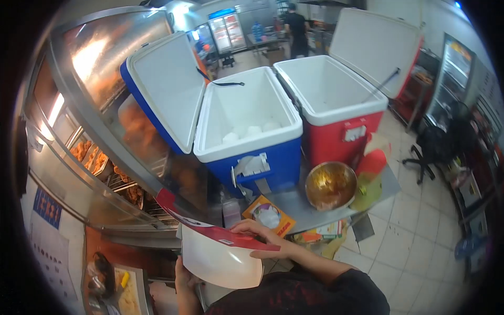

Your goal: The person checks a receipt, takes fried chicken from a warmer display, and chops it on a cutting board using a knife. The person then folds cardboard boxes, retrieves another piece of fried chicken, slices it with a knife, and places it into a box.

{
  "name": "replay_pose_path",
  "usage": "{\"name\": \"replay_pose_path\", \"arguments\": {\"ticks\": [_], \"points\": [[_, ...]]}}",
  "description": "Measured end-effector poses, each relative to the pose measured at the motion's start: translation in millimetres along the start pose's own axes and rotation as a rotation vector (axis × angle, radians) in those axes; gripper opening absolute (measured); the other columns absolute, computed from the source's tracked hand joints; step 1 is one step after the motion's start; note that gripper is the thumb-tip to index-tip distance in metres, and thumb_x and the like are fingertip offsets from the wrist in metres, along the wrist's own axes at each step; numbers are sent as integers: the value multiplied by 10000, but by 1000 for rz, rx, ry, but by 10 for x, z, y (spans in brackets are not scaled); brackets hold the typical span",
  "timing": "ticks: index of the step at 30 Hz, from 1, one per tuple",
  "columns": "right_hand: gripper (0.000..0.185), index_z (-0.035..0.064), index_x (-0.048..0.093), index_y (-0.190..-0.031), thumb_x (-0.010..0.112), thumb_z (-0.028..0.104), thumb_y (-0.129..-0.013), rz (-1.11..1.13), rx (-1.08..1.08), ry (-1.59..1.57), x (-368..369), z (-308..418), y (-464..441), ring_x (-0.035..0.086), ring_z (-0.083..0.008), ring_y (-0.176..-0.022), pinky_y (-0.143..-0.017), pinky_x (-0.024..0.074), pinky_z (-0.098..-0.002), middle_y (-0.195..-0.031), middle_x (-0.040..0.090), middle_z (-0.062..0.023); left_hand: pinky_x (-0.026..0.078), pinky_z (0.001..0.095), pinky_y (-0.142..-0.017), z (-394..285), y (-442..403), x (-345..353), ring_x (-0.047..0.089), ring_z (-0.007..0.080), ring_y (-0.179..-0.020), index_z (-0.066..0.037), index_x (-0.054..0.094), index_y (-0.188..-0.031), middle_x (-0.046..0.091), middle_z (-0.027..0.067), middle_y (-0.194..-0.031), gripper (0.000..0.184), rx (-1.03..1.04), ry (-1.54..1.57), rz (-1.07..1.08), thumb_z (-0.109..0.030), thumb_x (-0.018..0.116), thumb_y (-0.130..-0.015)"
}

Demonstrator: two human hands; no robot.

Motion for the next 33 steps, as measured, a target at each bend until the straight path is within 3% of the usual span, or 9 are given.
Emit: {"name": "replay_pose_path", "arguments": {"ticks": [5, 12, 13, 15, 18, 24, 27, 30, 33], "points": [[682, 44, 402, -1276, 670, 214, -672, 529, 66, 91, -314, 227, -231, 294, -280, -1255, -1036, 214, -398, -1313, 336, -142, 359, 380, -969, -94, -121, 697, 398, 312, -1181, -59, 117, -1379, 349, 174, -1307, 926, 263, -264, 176, -191, 626, -617], [804, 51, 317, -1344, 693, 397, -723, 1235, 125, 588, -882, 621, -1001, 304, -320, -1257, -1051, 193, -427, -1342, 347, -192, 415, 386, -883, 6, 311, 205, 489, 282, -1059, 18, 308, -1256, 467, 164, -1161, 677, 418, -368, -423, -254, 603, -711], [670, 57, 440, -1268, 718, 307, -712, 1061, 366, 912, -1263, 567, -1484, 428, -290, -1168, -1002, 305, -400, -1258, 461, -176, 423, 386, -871, 30, 421, 140, 503, 278, -1042, 29, 335, -1239, 484, 162, -1140, 648, 433, -369, -496, -263, 600, -725], [469, 30, 553, -1126, 691, 216, -719, 790, 164, 1112, -1682, 417, -2569, 548, -259, -1009, -860, 440, -370, -1110, 577, -150, 439, 388, -846, 126, 674, -11, 529, 269, -1007, 51, 390, -1204, 518, 159, -1098, 597, 463, -341, -628, -282, 593, -752], [693, -22, 478, -1192, 669, 437, -709, 353, 252, 1265, -2236, -524, -3403, 478, -316, -1107, -918, 397, -366, -1186, 502, -225, 431, 400, -864, 118, 827, 56, 548, 268, -961, 62, 428, -1167, 539, 153, -1050, 547, 538, -100, -793, -269, 586, -762], [1080, -63, 273, -1320, 732, 543, -552, 641, 794, 1142, -2067, -1860, -2618, 372, -382, -1198, -1010, 314, -377, -1309, 324, -298, 451, 406, -831, 98, 1168, 80, 555, 266, -921, 76, 494, -1057, 544, 160, -1019, 434, 685, -18, -919, -241, 561, -768], [1027, -7, 381, -1279, 788, 484, -475, 721, 575, 1389, -2275, -1538, -2922, 415, -363, -1161, -1016, 303, -372, -1304, 377, -226, 473, 383, -798, -6, 1285, 130, 573, 248, -922, 68, 486, -1093, 558, 144, -1024, 408, 630, -60, -959, -195, 554, -789], [539, 41, 497, -1111, 735, 190, -651, 261, 450, 1016, -2326, -336, -3060, 583, -182, -797, -542, 499, -269, -1078, 516, -124, 442, 340, -858, 137, 1477, -186, 559, 218, -968, 44, 453, -1168, 556, 135, -1082, 437, 646, 91, -940, -221, 537, -830], [340, 44, 535, -1021, 630, 205, -736, 482, 333, 886, -1651, 160, -3020, 554, -124, -749, -547, 462, -228, -987, 537, -38, 431, 342, -888, 283, 1657, -420, 551, 215, -1005, 25, 448, -1186, 555, 122, -1106, 463, 648, 106, -944, -273, 528, -840]]}}
Point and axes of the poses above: each hand's wrist, its own y-axis away from the middle knuckle, its own x-axis out of the palm, z = x × y, the point moved 10 cm from there along -y, towards the middle knuckle
